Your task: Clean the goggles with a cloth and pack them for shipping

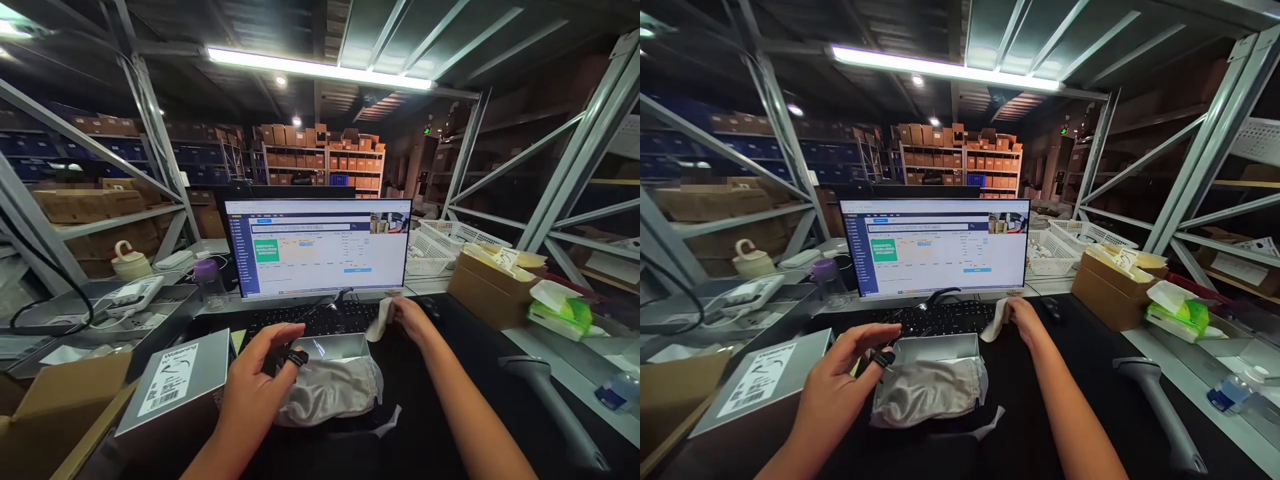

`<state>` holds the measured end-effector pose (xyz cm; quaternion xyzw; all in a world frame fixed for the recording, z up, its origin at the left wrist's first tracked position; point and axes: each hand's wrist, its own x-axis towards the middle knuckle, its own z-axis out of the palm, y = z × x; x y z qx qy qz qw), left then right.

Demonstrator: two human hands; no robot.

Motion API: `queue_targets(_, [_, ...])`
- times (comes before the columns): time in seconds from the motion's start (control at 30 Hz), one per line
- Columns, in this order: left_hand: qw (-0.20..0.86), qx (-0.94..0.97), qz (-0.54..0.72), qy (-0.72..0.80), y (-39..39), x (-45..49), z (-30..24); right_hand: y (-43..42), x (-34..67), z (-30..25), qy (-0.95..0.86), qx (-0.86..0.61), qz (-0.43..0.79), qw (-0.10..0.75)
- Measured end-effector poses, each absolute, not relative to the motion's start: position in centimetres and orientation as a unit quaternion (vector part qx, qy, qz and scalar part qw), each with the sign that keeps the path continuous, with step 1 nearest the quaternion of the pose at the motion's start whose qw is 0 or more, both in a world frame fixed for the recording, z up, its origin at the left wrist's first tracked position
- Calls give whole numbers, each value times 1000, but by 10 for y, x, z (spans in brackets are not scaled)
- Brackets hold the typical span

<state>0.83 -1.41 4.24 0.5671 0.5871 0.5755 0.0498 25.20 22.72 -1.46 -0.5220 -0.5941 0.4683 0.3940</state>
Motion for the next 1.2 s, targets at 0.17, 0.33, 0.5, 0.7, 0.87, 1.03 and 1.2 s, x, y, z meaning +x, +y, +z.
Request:
queue_targets(0.17, [-8,545,636,546,-11,10,36,160,232,32,-579,-352,568,467])
queue_targets(0.33, [-59,572,615,540,-13,14,24,53,189,39,-486,-75,743,454])
queue_targets(0.5, [-116,593,599,525,-22,25,16,22,184,34,-712,-3,549,437])
queue_targets(0.7, [-166,625,574,502,-22,36,7,29,183,20,-678,-155,412,588])
queue_targets(0.87, [-172,688,537,457,-19,41,-3,20,167,16,-626,-264,388,623])
queue_targets(1.03, [-155,689,540,458,-15,42,3,31,177,36,-522,-244,585,571])
queue_targets(1.2, [-172,710,512,453,-13,41,11,47,192,52,-430,-197,712,519])
